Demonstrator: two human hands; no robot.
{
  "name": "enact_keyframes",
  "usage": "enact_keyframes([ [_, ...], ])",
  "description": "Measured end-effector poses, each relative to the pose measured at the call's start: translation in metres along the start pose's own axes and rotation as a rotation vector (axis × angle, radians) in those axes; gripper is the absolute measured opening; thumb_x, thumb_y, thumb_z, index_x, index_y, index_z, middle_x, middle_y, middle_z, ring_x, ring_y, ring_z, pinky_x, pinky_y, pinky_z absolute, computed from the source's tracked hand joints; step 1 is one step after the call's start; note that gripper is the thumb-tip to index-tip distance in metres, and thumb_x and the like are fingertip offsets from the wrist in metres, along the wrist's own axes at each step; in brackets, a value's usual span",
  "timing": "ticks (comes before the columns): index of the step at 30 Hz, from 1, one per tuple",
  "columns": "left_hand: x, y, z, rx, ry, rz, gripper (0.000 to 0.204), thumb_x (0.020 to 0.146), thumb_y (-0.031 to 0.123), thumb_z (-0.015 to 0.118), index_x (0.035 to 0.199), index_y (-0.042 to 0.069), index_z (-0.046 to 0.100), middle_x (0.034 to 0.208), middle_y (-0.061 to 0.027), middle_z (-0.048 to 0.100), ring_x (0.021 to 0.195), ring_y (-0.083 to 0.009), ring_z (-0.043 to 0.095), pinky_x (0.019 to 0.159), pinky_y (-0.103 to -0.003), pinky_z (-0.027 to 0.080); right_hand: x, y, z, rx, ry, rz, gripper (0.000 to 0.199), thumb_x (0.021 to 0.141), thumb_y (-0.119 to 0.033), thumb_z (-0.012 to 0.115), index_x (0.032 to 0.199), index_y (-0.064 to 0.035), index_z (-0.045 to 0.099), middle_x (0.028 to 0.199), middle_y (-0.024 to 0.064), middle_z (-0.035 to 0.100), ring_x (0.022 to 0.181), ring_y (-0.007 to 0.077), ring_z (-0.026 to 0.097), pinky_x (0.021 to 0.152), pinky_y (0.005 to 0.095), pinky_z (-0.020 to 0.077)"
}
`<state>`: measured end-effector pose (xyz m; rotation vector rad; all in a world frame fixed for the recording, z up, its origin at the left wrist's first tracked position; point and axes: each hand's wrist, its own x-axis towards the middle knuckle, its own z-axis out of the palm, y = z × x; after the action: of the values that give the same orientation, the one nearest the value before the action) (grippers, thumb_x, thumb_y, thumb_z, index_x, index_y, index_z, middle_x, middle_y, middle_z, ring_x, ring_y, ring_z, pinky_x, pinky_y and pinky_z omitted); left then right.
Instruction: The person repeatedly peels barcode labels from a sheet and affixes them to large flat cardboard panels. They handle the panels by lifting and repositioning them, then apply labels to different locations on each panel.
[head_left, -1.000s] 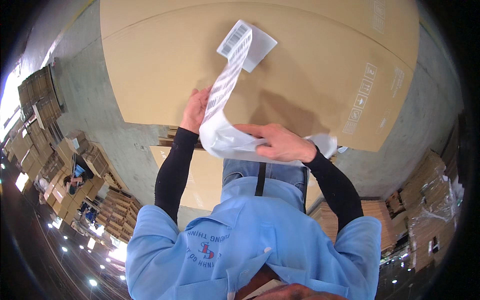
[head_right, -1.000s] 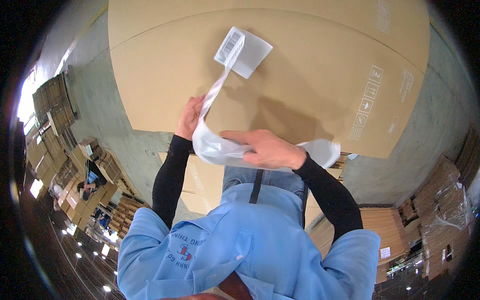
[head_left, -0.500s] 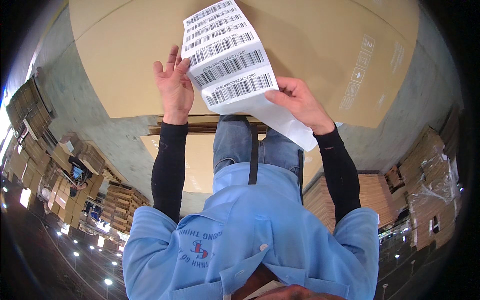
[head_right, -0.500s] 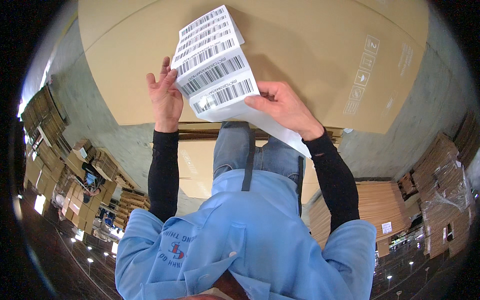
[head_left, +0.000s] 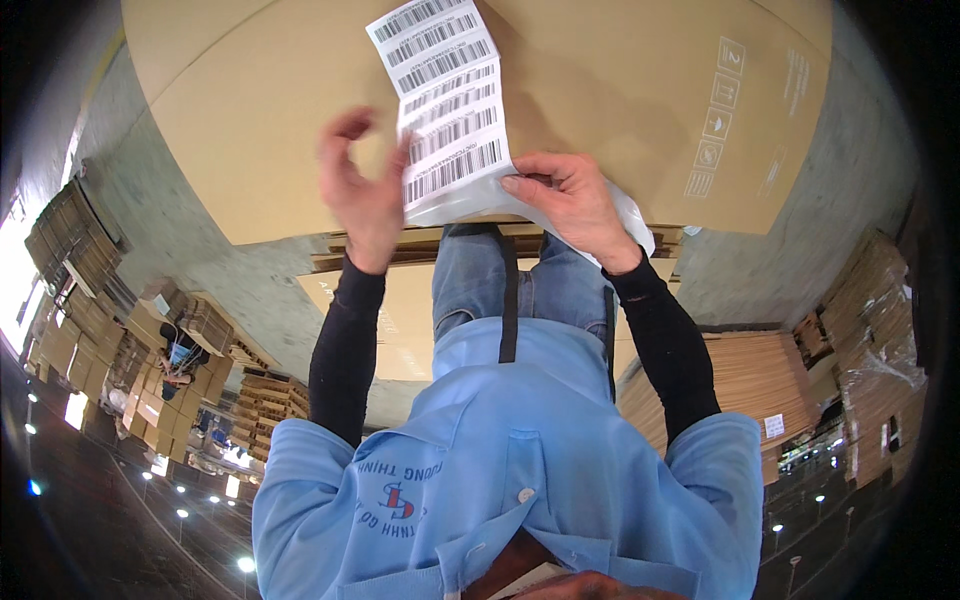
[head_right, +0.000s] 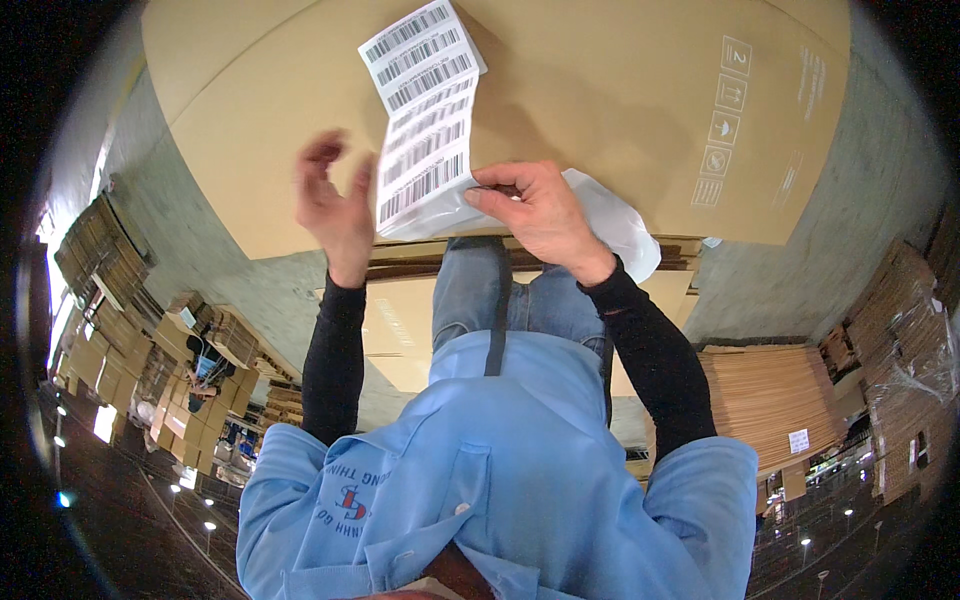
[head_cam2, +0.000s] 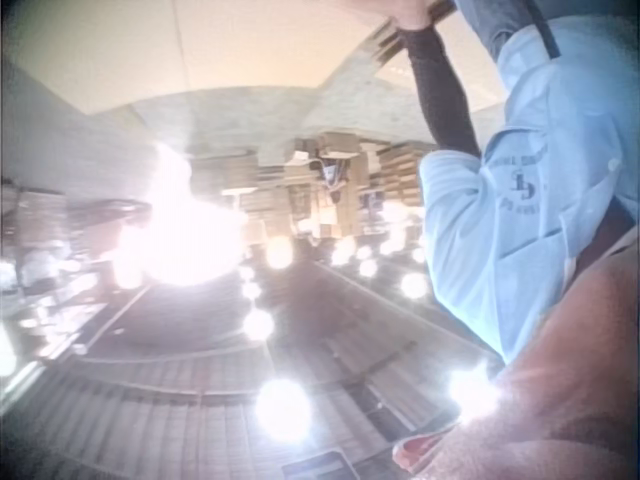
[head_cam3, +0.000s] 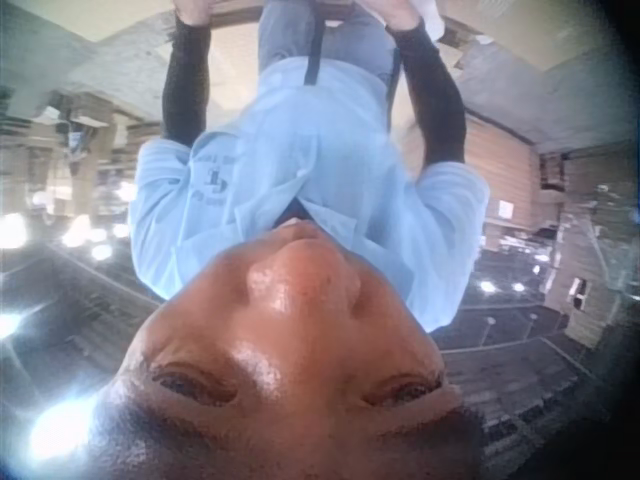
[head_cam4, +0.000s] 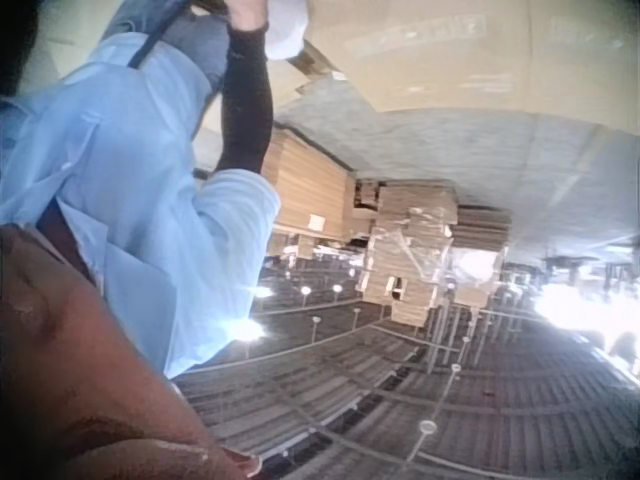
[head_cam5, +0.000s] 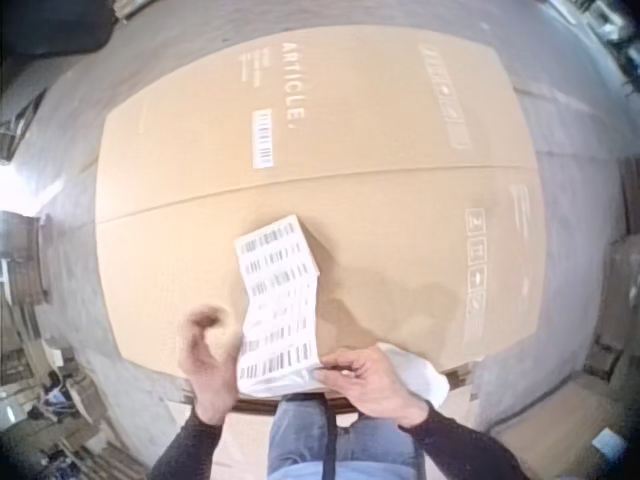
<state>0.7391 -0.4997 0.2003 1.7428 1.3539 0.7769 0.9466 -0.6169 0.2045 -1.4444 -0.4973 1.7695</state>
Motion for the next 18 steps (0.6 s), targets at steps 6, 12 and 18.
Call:
enact_keyframes([
  [6, -0.024, 0.044, 0.019, 0.008, -0.339, 0.108, 0.024, 0.074, -0.002, 0.086, 0.086, -0.001, 0.066, 0.100, -0.0108, 0.072, 0.088, -0.0207, 0.068, 0.078, -0.032, 0.054, -0.003, 0.002, 0.017, 0.024, 0.020, -0.125, 0.022, 0.092, -0.004, 0.066, 0.112, 0.0032, 0.072, 0.098, 0.0096, 0.074, 0.088, 0.0134, 0.066, 0.080, 0.0285, 0.0522],
  [12, -0.026, 0.048, 0.014, -0.038, -0.368, -0.073, 0.016, 0.079, 0.000, 0.082, 0.092, -0.001, 0.073, 0.089, -0.0083, 0.073, 0.083, -0.0174, 0.067, 0.075, -0.030, 0.054, -0.009, 0.007, 0.025, -0.073, 0.065, -0.218, 0.023, 0.090, -0.002, 0.065, 0.111, 0.0011, 0.072, 0.097, 0.0114, 0.073, 0.088, 0.0157, 0.067, 0.079, 0.0293, 0.0528],
  [18, -0.029, 0.039, 0.005, -0.061, -0.333, -0.266, 0.008, 0.086, -0.003, 0.074, 0.093, -0.002, 0.073, 0.089, -0.0079, 0.074, 0.082, -0.0122, 0.067, 0.079, -0.027, 0.053, -0.014, 0.027, 0.040, 0.068, 0.145, -0.197, 0.030, 0.090, -0.002, 0.064, 0.120, -0.0005, 0.070, 0.101, 0.0135, 0.074, 0.089, 0.0151, 0.067, 0.079, 0.0300, 0.0538],
])
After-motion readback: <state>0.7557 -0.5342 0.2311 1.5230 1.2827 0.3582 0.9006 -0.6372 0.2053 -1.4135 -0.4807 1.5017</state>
